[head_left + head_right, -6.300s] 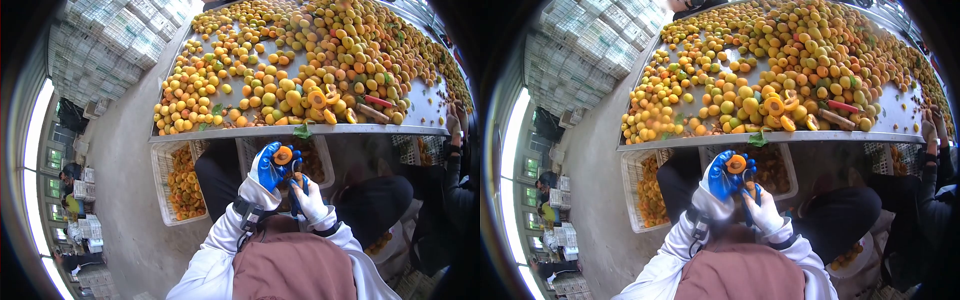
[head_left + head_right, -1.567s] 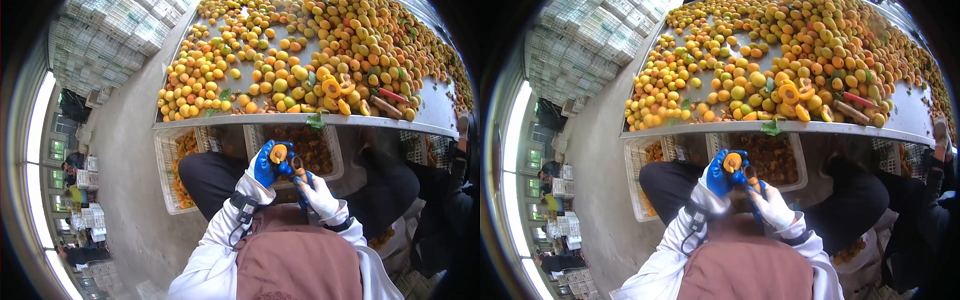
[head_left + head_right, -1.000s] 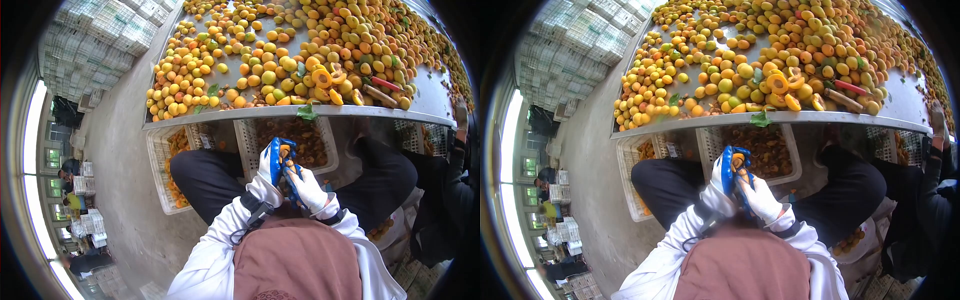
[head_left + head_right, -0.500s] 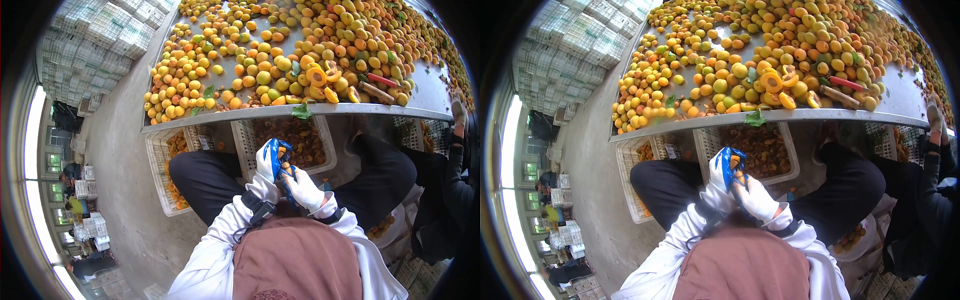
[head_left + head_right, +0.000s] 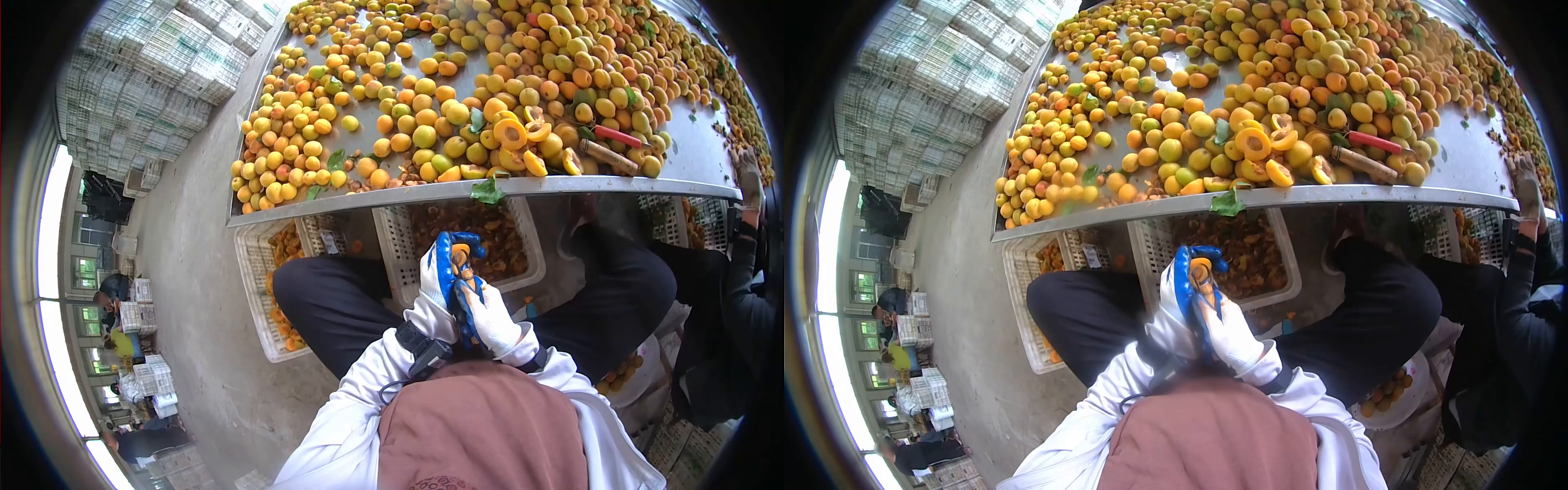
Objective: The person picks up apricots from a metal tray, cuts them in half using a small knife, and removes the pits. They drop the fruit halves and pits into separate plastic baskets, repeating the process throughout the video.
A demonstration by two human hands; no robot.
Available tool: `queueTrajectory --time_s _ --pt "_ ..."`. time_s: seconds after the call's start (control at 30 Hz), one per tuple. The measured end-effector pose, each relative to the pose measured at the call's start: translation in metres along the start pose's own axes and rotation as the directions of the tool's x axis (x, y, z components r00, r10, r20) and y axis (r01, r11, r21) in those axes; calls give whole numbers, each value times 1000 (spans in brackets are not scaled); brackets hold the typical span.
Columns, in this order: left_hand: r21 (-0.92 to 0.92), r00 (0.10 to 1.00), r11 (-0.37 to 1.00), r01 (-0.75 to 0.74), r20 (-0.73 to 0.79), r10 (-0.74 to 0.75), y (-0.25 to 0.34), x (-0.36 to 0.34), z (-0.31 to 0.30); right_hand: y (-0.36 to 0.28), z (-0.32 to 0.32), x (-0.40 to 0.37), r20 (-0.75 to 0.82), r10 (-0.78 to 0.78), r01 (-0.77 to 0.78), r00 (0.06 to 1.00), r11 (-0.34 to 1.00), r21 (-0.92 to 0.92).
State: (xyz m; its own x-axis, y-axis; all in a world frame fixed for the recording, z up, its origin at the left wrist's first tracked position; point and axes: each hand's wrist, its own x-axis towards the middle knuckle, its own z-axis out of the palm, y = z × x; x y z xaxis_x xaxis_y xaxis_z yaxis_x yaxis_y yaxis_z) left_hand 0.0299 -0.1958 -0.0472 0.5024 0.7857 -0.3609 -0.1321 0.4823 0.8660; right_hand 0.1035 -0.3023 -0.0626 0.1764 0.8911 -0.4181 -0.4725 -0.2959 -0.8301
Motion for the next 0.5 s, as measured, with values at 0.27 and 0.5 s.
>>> queueTrajectory --time_s 0.27,0.5 --pt "67 986 984 -163 -3 164 -18 10 -8 3 -2 2 14 -29 30 999 996 -86" --pt "312 970 927 -209 184 157 -9 23 -21 -9 -20 5 161 244 -232 956 969 -89"
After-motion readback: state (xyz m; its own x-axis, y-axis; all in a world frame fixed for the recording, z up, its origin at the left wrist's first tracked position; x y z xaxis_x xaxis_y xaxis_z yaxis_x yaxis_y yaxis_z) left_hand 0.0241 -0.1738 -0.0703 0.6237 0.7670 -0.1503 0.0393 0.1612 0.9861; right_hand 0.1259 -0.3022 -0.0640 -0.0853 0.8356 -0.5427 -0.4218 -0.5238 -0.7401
